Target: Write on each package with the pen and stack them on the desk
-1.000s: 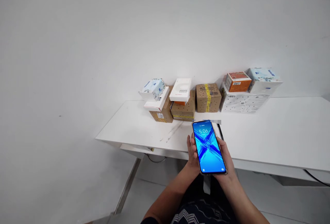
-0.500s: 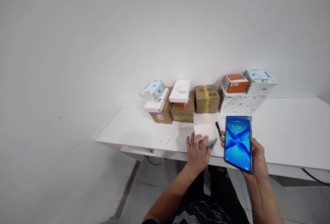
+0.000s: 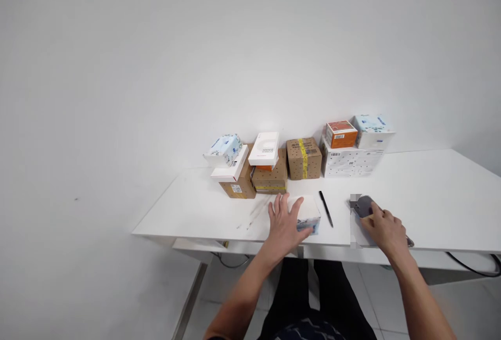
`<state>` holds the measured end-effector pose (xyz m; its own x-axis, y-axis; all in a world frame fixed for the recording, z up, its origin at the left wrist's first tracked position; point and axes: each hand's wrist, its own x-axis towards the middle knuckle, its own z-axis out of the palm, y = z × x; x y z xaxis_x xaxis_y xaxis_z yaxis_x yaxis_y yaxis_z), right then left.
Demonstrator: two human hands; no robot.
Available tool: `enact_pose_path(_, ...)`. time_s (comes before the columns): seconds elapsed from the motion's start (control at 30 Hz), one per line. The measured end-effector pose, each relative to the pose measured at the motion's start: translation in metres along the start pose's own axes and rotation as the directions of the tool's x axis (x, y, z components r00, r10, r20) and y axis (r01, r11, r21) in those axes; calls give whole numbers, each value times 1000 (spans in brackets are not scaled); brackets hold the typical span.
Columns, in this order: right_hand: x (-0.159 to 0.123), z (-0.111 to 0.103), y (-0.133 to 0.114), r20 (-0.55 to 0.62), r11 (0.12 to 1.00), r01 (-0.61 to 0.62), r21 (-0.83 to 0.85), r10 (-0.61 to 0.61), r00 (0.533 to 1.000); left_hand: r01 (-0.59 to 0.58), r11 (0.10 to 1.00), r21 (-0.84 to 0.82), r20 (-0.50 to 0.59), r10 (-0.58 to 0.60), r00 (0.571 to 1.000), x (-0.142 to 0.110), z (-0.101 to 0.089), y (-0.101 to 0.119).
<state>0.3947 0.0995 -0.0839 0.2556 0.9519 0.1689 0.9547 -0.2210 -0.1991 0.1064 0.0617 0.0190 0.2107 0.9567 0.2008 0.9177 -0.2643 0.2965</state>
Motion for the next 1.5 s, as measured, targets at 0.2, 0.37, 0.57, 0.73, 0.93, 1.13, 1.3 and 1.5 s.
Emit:
enact_pose_path(0.2,8,9,11,87,997,-64,43,60,994,-103,993,-61,325,117,938,37,-20,-2)
enact_pose_path(0.37,2,15,2,-61,994,25,107,-18,998,-160,983,-87,390,182,903,51,-24,-1)
enact_pose_path(0.57,-11,27,-41,-191,829,279,484,-211,959,-279,956,-92,159,290,944,56,-58,9)
enact_pose_path(0.73,-21,42,-56,-229,729,289,620,-183,956,-302,943,137,-301,330,895,89,-75,12)
enact_pose_path(0.93,-22,42,-53,-241,694,298,655,-183,953,-173,914,368,-432,333,838,167,-29,2)
enact_pose_path(1.13,-21,41,-53,-263,656,313,687,-177,948,-80,913,400,-279,205,938,198,16,5)
enact_pose_path(1.3,-18,41,-53,-278,655,321,684,-172,945,-163,934,318,-392,286,874,206,22,31)
enact_pose_path(1.5,-17,46,-51,-287,614,326,719,-165,944,-324,935,145,-278,353,893,264,17,81)
